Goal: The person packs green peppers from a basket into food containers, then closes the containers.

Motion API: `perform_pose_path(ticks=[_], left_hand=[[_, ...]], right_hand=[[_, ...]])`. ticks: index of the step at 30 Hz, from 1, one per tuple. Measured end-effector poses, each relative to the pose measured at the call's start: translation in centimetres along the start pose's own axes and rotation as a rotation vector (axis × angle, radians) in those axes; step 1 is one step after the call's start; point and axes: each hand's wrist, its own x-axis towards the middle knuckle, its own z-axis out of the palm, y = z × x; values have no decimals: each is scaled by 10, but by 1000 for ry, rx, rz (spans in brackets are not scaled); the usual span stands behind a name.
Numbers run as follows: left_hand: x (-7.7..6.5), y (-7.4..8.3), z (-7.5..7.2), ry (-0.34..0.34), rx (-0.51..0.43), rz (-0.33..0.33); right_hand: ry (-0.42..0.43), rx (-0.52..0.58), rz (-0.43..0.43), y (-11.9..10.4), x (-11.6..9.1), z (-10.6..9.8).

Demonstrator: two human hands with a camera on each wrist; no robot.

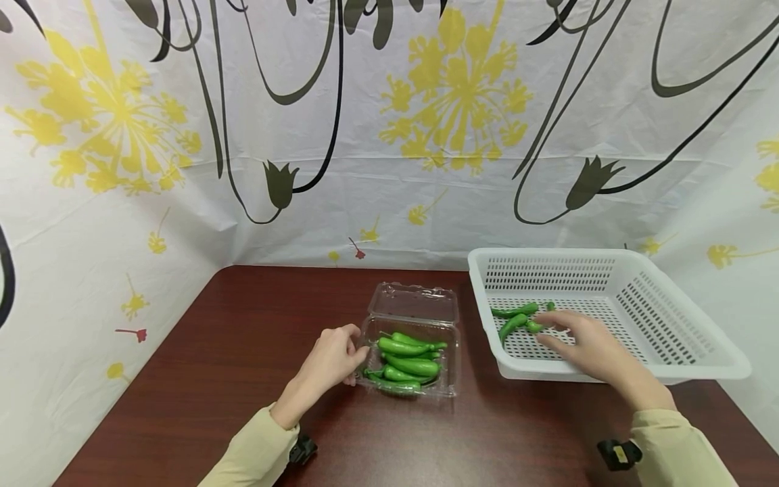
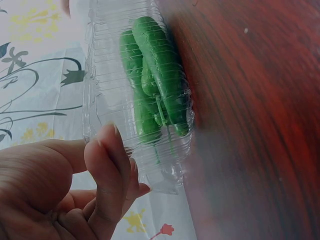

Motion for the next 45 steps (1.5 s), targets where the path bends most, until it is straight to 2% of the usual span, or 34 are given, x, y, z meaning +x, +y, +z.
perform_pose_path(ticks=[11,25,36,45], left_hand=[[0,0,-1,-9,-20,3],[0,-1,-1,-3,-12,-2],[0,0,0,-1,-16,-17],[0,1,0,0,-16,-21]], right_hand=[[-123,10,75,6,1,-8],[-266,44,83,18,4,-13],[-401,41,158,27,4,-15],[-484,78,184,33,5,-18]])
